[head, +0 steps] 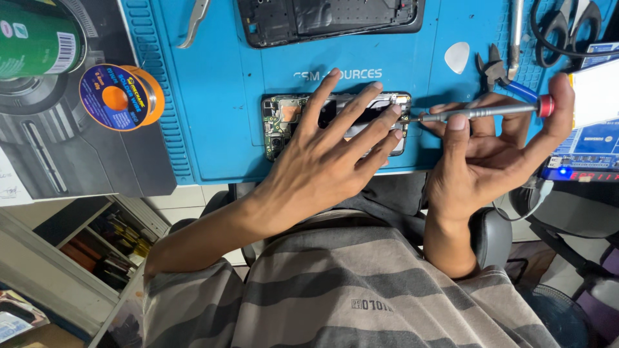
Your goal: The person handles a small metallic component and a black cable, then uses a screwdriver to tighten screws on a disassembled smartphone motherboard. The person also picks up and places the phone's back cover on the workbench.
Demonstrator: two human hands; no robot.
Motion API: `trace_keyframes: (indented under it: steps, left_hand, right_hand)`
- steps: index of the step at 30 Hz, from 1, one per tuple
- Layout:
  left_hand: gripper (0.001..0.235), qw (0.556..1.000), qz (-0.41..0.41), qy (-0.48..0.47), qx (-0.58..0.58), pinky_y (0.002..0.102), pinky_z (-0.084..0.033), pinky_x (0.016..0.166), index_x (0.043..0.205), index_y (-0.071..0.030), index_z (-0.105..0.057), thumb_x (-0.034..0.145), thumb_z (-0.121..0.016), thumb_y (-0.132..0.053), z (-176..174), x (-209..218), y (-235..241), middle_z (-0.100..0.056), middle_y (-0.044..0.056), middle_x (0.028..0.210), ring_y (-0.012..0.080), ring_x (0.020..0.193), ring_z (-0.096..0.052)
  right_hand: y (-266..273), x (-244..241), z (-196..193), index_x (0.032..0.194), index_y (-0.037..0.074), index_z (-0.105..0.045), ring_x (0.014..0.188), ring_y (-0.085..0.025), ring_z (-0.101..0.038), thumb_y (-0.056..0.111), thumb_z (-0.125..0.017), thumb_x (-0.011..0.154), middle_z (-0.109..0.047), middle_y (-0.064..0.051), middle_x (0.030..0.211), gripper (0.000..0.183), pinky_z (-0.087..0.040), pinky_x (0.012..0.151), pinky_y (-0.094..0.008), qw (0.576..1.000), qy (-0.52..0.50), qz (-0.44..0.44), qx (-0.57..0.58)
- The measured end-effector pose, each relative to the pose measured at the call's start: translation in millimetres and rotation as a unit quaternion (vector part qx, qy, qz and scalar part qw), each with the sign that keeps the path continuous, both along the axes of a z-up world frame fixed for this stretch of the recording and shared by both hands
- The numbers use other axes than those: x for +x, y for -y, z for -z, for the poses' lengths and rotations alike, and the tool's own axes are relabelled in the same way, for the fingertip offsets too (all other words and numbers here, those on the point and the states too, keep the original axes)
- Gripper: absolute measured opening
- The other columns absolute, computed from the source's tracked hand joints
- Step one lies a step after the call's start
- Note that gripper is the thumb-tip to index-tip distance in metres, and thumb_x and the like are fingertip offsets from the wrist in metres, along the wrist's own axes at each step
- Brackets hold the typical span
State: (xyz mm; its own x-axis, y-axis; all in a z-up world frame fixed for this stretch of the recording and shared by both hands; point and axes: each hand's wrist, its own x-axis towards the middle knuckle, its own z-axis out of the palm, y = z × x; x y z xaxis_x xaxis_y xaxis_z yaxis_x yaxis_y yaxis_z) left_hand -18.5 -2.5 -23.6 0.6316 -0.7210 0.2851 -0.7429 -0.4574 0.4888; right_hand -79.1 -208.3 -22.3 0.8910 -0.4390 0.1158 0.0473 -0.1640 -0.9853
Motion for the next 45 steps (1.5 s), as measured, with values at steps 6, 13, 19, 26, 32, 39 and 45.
trace_keyframes:
  steps: [6, 13, 19, 26, 32, 39, 45]
  left_hand:
    - [0.030, 1.000, -0.001, -0.009, -0.012, 0.066, -0.020, 0.130, 0.134, -0.010, -0.072, 0.107, -0.074, -0.022, 2, 0, 0, -0.055, 0.006, 0.155, 0.0312, 0.153, -0.039]
    - [0.022, 1.000, 0.002, -0.008, -0.009, 0.069, -0.022, 0.129, 0.126, -0.006, -0.072, 0.107, -0.073, -0.019, 0, 3, 0, -0.057, 0.005, 0.149, 0.0289, 0.150, -0.043]
    - [0.026, 1.000, -0.001, -0.013, -0.016, 0.068, -0.021, 0.129, 0.129, -0.003, -0.073, 0.111, -0.072, -0.021, 0, 6, -1, -0.056, 0.003, 0.151, 0.0251, 0.152, -0.042]
    - [0.025, 1.000, 0.008, -0.013, -0.013, 0.069, -0.021, 0.130, 0.127, -0.003, -0.074, 0.112, -0.071, -0.022, -1, 8, -4, -0.054, 0.003, 0.153, 0.0247, 0.155, -0.038]
    - [0.026, 1.000, 0.013, -0.019, -0.009, 0.069, -0.021, 0.130, 0.125, -0.002, -0.075, 0.113, -0.070, -0.024, -2, 8, -4, -0.049, 0.005, 0.161, 0.0263, 0.156, -0.036]
    - [0.023, 0.999, 0.014, -0.034, -0.004, 0.069, -0.021, 0.130, 0.129, -0.005, -0.075, 0.113, -0.067, -0.020, -2, 8, -5, -0.047, 0.004, 0.162, 0.0260, 0.156, -0.035]
    - [0.028, 0.999, 0.016, -0.037, 0.003, 0.069, -0.020, 0.130, 0.133, -0.004, -0.074, 0.114, -0.066, -0.023, -2, 9, -4, -0.046, 0.004, 0.164, 0.0262, 0.157, -0.035]
  right_hand:
    - [-1, -1, -2, 0.166, 0.015, -0.013, 0.094, -0.023, -0.070, -0.013, -0.065, 0.118, -0.058, -0.013, 0.121, 0.076, -0.063, 0.081, -0.030, 1.000, -0.006, -0.006, -0.004]
    - [-1, -1, -2, 0.165, 0.015, -0.013, 0.095, -0.023, -0.071, -0.012, -0.065, 0.119, -0.059, -0.013, 0.121, 0.075, -0.068, 0.086, -0.033, 1.000, -0.002, -0.005, 0.003]
    - [1, 0, -4, 0.165, 0.015, -0.014, 0.096, -0.024, -0.073, -0.012, -0.065, 0.117, -0.059, -0.014, 0.121, 0.075, -0.069, 0.082, -0.031, 1.000, -0.013, -0.009, -0.020]
    - [-2, -3, -2, 0.166, 0.016, -0.013, 0.090, -0.023, -0.068, -0.011, -0.067, 0.118, -0.057, -0.012, 0.115, 0.077, -0.065, 0.083, -0.034, 0.999, -0.001, 0.017, 0.028]
    - [-1, -6, 2, 0.165, 0.021, -0.013, 0.088, -0.024, -0.069, -0.010, -0.065, 0.117, -0.057, -0.012, 0.112, 0.077, -0.063, 0.085, -0.038, 1.000, 0.018, 0.003, -0.013]
    - [0, -9, 3, 0.163, 0.022, -0.011, 0.087, -0.023, -0.070, -0.009, -0.067, 0.118, -0.057, -0.011, 0.114, 0.078, -0.065, 0.085, -0.038, 0.998, 0.010, 0.002, -0.059]
    - [2, -12, 6, 0.162, 0.023, -0.012, 0.088, -0.019, -0.066, -0.009, -0.066, 0.115, -0.056, -0.011, 0.118, 0.078, -0.067, 0.087, -0.038, 0.994, 0.010, -0.002, -0.106]
